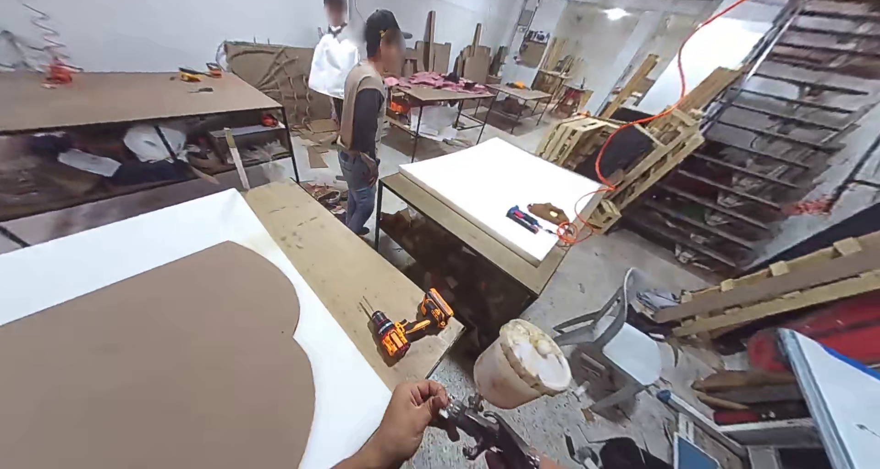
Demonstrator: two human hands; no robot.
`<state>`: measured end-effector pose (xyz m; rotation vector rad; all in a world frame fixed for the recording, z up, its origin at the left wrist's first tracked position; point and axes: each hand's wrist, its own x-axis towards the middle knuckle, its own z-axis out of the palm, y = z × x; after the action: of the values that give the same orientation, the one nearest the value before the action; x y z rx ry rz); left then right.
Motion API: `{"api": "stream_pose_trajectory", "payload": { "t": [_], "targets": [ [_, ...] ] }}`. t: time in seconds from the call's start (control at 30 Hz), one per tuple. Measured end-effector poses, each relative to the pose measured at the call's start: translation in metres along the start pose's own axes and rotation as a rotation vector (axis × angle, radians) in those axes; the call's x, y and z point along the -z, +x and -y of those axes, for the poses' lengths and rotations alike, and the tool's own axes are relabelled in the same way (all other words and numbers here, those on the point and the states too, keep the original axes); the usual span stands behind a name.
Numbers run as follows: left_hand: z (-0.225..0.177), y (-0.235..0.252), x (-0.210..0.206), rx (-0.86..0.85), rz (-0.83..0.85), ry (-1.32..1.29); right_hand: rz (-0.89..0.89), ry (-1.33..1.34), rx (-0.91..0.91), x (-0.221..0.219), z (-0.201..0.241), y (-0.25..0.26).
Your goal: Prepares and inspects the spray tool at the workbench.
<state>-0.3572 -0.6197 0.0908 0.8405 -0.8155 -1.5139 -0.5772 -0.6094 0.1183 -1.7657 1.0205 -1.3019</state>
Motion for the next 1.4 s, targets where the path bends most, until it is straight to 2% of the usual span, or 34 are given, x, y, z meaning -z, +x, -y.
{"api": "stream_pose_trajectory", "payload": {
  "t": [0.07, 0.17, 0.27, 0.37, 0.57, 0.67, 0.7, 0.83, 0.97, 1.17, 1.27, 1.4],
  "targets": [
    [0.000, 0.003, 0.003, 0.052, 0.016, 0.036, 0.033, 0.019, 0.040, 0.006, -0.023, -0.007],
    [0.006, 0.002, 0.006, 0.064, 0.005, 0.131, 0.026, 0.042, -0.005, 0.004, -0.024, -0.011],
    [0.018, 0.005, 0.009, -0.046, -0.071, 0.294, 0.022, 0.014, 0.018, 0.005, -0.018, -0.007],
    [0.015, 0.000, 0.012, -0.170, -0.164, 0.327, 0.056, 0.022, 0.044, 0.000, -0.020, -0.005],
    [-0.003, -0.002, 0.002, -0.177, -0.269, 0.167, -0.016, 0.046, 0.019, 0.006, -0.014, 0.000],
    [-0.002, 0.002, 0.007, -0.261, -0.302, 0.054, -0.016, 0.055, 0.038, 0.001, -0.027, -0.003],
    [-0.003, 0.004, 0.005, -0.244, -0.313, -0.001, -0.009, 0.047, 0.045, -0.001, -0.029, -0.003],
    [-0.018, 0.020, -0.017, 0.062, -0.334, -0.314, -0.002, 0.000, 0.046, -0.003, -0.023, -0.004],
    [-0.015, 0.025, -0.011, 0.116, -0.314, -0.452, 0.014, 0.046, 0.022, -0.002, -0.024, -0.003],
    [0.000, 0.012, -0.006, 0.106, -0.313, -0.438, 0.017, -0.029, 0.040, 0.004, -0.029, -0.007],
    [0.001, 0.007, -0.011, 0.083, -0.344, -0.344, 0.018, -0.049, 0.062, 0.004, -0.031, -0.010],
    [-0.002, 0.003, -0.006, 0.046, -0.267, -0.200, 0.080, -0.084, 0.115, 0.008, -0.028, -0.009]
  ]
}}
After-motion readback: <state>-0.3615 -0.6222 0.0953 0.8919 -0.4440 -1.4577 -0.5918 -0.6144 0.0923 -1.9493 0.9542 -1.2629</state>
